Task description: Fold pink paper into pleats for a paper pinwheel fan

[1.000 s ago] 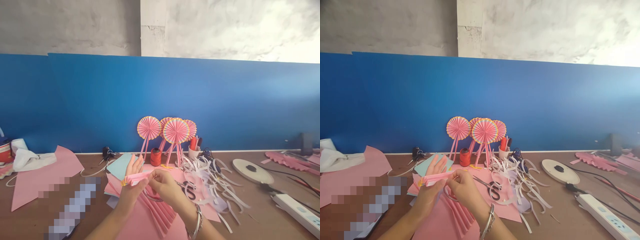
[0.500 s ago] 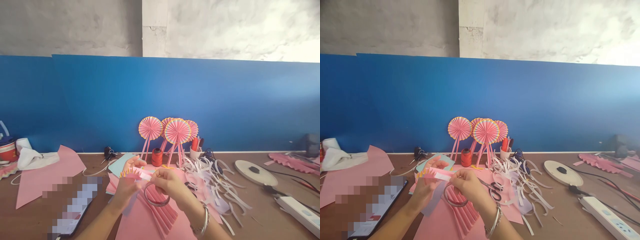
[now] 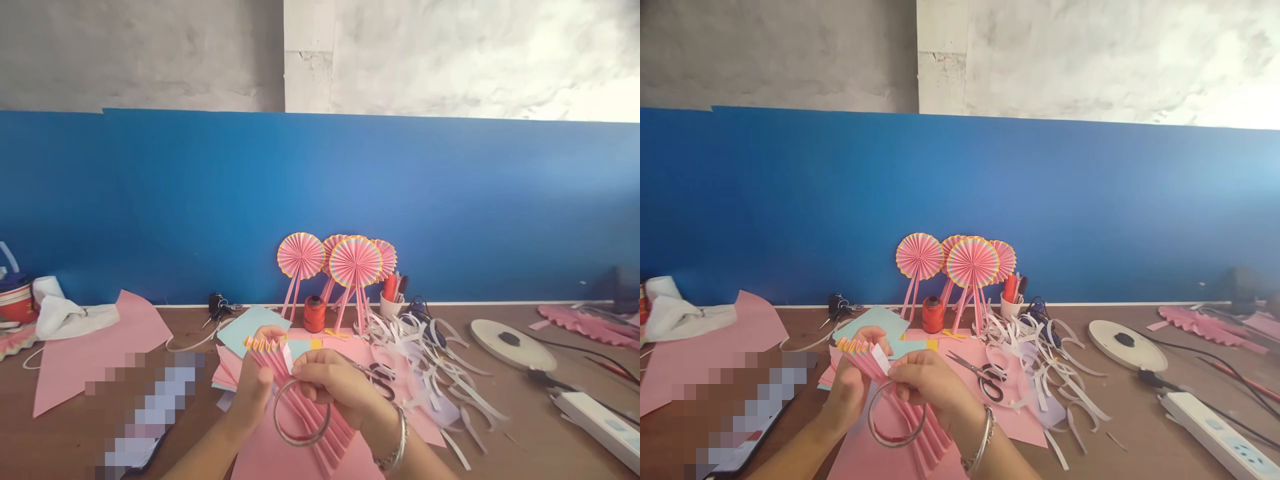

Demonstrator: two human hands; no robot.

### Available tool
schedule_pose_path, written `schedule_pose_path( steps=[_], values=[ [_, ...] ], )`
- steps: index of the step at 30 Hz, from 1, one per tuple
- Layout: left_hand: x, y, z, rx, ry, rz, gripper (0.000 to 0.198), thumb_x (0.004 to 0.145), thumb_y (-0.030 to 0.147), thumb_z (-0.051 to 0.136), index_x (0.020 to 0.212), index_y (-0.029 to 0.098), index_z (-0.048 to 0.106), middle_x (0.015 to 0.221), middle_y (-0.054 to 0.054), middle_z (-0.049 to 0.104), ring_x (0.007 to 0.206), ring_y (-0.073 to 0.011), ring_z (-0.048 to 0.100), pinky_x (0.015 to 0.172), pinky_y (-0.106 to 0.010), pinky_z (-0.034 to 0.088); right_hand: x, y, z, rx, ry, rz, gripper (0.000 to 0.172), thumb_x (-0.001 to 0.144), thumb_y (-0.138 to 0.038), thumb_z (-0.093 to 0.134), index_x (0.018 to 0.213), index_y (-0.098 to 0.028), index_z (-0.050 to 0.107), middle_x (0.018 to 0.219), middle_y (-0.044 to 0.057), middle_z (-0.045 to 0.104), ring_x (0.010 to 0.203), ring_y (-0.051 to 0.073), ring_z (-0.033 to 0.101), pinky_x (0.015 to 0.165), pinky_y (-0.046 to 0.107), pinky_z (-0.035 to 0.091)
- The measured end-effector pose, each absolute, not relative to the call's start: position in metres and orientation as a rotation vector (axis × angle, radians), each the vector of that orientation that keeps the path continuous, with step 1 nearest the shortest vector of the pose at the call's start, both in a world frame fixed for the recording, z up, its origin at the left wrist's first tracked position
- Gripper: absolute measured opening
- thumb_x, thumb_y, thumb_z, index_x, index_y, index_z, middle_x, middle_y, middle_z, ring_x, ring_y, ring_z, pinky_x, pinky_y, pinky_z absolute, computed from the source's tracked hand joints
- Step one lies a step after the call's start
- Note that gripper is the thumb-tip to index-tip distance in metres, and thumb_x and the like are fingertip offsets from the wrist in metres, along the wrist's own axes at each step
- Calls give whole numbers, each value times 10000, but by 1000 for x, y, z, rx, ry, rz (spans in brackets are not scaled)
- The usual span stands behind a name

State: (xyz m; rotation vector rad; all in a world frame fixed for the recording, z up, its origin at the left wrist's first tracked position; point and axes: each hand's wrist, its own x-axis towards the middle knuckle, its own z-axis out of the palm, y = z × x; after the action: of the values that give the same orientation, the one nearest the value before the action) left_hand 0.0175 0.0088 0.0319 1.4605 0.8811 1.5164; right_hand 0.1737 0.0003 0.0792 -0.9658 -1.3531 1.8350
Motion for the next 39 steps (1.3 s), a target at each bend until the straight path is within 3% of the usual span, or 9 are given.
schedule_pose_path(
  steps=[3,7,10,16,20,27,32,36,39],
  values=[
    [20,6,37,1559,817,1490,577,627,569,717,1045,236,498,822,4,465,766,-172,470,672,-275,416,170,-1,79,-1012,-1350,1811,168,665,-275,598,588,-152,513,436,-56,456,403,34,257,444,230,101],
    [26,1,49,1619,862,1403,192,824,399,577,827,210,544,798,-5,457,761,-160,456,690,-268,393,169,-1,78,-1004,-1381,1771,176,680,-248,592,575,-158,482,419,-69,432,390,27,227,435,229,96],
    [27,-1,54,1599,806,1377,326,893,414,451,646,205,487,702,2,443,673,-152,436,642,-268,382,170,-2,78,-959,-1374,1819,209,699,-265,612,581,-156,479,426,-65,442,388,25,228,429,228,93],
    [29,2,52,1442,819,1520,462,922,517,316,596,211,432,646,4,416,648,-162,411,648,-284,353,171,-4,80,-859,-1316,1972,198,691,-305,644,657,-136,546,445,-47,491,385,30,262,414,231,73],
    [28,4,56,1280,747,1523,484,907,555,337,570,211,389,619,8,406,630,-163,387,644,-283,343,173,-1,79,-898,-1321,1969,212,684,-326,659,685,-148,543,424,-56,483,370,33,265,411,238,70],
    [19,8,69,988,584,1503,508,873,599,384,555,203,392,583,28,379,594,-147,399,629,-269,363,172,1,79,-985,-1380,1822,305,671,-388,716,696,-169,504,424,-115,338,395,30,208,432,226,106],
    [21,6,72,829,502,1468,524,871,602,390,541,195,375,520,56,334,511,-113,343,689,-285,418,170,-2,77,-1100,-1490,1589,321,726,-424,679,708,-180,471,469,-91,422,414,36,238,416,209,132],
    [19,5,75,760,466,1479,529,870,591,412,532,189,353,486,76,252,455,-90,237,593,-245,403,173,-3,76,-1092,-1556,1544,265,763,-387,650,757,-188,475,506,-77,478,417,42,248,397,196,145],
    [15,6,78,763,475,1520,523,875,580,414,532,190,348,481,75,245,448,-91,224,534,-227,374,178,-5,82,-1156,-1616,1542,196,778,-339,624,758,-190,499,458,-95,403,407,48,264,386,185,163]
  ],
)
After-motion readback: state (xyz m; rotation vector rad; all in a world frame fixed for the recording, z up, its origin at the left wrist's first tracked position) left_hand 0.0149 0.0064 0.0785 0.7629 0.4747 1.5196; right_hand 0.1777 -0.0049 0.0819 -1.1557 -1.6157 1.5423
